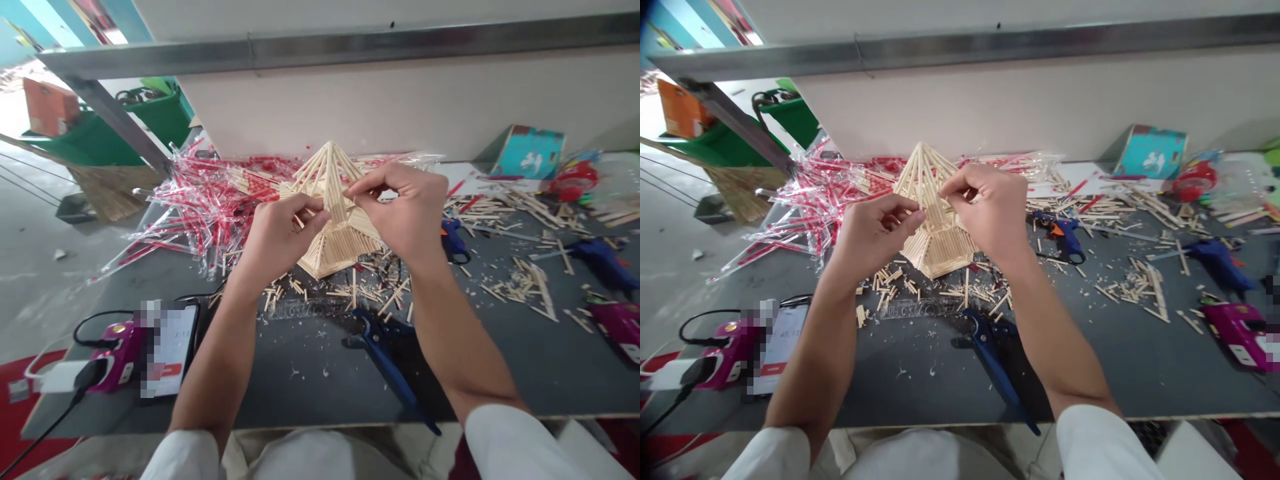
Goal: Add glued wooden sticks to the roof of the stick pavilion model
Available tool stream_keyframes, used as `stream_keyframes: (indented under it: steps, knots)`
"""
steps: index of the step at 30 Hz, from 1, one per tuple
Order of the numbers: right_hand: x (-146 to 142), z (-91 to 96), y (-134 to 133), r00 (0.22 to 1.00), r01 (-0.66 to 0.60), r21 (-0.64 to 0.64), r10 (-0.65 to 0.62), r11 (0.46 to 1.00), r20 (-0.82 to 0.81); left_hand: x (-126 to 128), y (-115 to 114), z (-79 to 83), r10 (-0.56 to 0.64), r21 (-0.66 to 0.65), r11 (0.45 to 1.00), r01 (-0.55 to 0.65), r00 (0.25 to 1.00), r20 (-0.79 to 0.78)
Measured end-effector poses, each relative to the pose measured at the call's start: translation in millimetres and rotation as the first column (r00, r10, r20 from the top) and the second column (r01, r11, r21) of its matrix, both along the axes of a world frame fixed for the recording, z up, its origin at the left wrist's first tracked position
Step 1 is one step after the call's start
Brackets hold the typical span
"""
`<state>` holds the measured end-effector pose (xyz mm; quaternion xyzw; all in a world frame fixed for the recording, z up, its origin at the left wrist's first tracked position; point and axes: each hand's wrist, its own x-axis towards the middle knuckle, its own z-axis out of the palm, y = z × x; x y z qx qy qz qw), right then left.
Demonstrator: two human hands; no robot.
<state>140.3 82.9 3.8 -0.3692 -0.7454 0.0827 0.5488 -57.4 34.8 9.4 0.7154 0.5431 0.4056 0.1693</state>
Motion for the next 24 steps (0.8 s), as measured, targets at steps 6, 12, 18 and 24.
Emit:
stream_keyframes:
  steps: [6, 12, 18, 24]
  knots:
    - [-11.1, -3.5, -4.0, 0.998, 0.021, -0.040, -0.023, 0.999, -0.054, 2.6, -1.0, -0.7, -0.009, 0.002, 1.000, 0.009, 1.000, -0.010]
    - [-23.9, -5.2, -8.2, 0.997, 0.055, -0.060, -0.058, 0.997, -0.047, 4.0, -2.5, 1.5, -0.021, 0.023, 1.000, 0.021, 1.000, -0.013]
    - [-27.6, -5.4, -7.2, 0.985, 0.168, 0.026, -0.167, 0.985, -0.054, 3.6, -0.1, -1.5, -0.017, 0.024, 1.000, 0.017, 1.000, 0.003]
    - [-18.0, -1.2, -5.9, 0.994, 0.101, 0.012, -0.101, 0.995, 0.035, 2.4, 0.9, -2.2, -0.016, 0.032, 0.999, 0.016, 1.000, -0.003]
